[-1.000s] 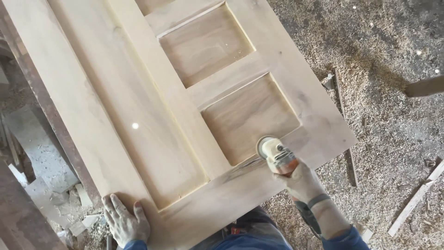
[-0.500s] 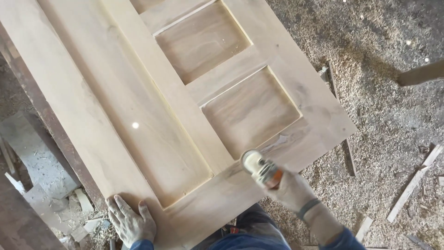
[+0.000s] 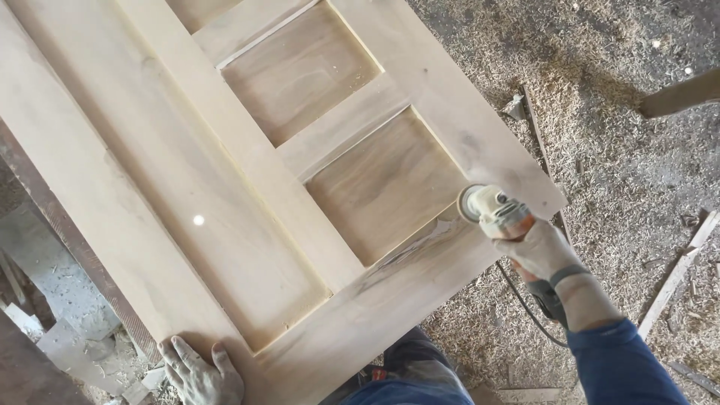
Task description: Sanding the panels of a wooden door using a power orbital sander.
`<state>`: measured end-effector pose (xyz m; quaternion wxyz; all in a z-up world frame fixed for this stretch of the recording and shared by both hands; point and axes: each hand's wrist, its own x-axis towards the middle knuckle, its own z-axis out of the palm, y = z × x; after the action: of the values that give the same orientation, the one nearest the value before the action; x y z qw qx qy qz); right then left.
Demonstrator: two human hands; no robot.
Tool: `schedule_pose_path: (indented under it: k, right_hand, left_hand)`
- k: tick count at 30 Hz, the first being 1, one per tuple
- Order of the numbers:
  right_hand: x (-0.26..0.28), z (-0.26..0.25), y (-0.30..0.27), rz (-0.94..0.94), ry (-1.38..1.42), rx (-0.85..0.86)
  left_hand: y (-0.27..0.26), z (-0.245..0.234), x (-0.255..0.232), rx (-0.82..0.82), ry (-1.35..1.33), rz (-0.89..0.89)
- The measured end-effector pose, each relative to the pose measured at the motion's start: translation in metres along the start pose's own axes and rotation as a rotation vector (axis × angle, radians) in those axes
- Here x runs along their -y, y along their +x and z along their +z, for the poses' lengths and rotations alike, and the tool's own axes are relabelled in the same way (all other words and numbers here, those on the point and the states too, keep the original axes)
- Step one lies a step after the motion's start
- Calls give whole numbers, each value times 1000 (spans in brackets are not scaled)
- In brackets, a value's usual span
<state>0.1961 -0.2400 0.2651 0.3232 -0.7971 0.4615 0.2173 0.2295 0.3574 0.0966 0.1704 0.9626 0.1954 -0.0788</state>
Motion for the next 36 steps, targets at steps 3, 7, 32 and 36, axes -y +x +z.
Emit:
schedule_pose_path:
  k: [3, 7, 32, 36]
  right_hand:
    - [1, -10, 13, 53, 43, -26]
    - [15, -10, 4, 91, 68, -150]
    - [29, 145, -111, -352, -48, -29]
    - [46, 166, -141, -359, -103, -3]
  left_hand:
    - [1, -3, -2, 4, -4, -8]
    - [0, 2, 7, -5, -3, 5]
    - [6, 8, 22, 12, 35, 154]
    - [1, 1, 33, -36, -100, 248]
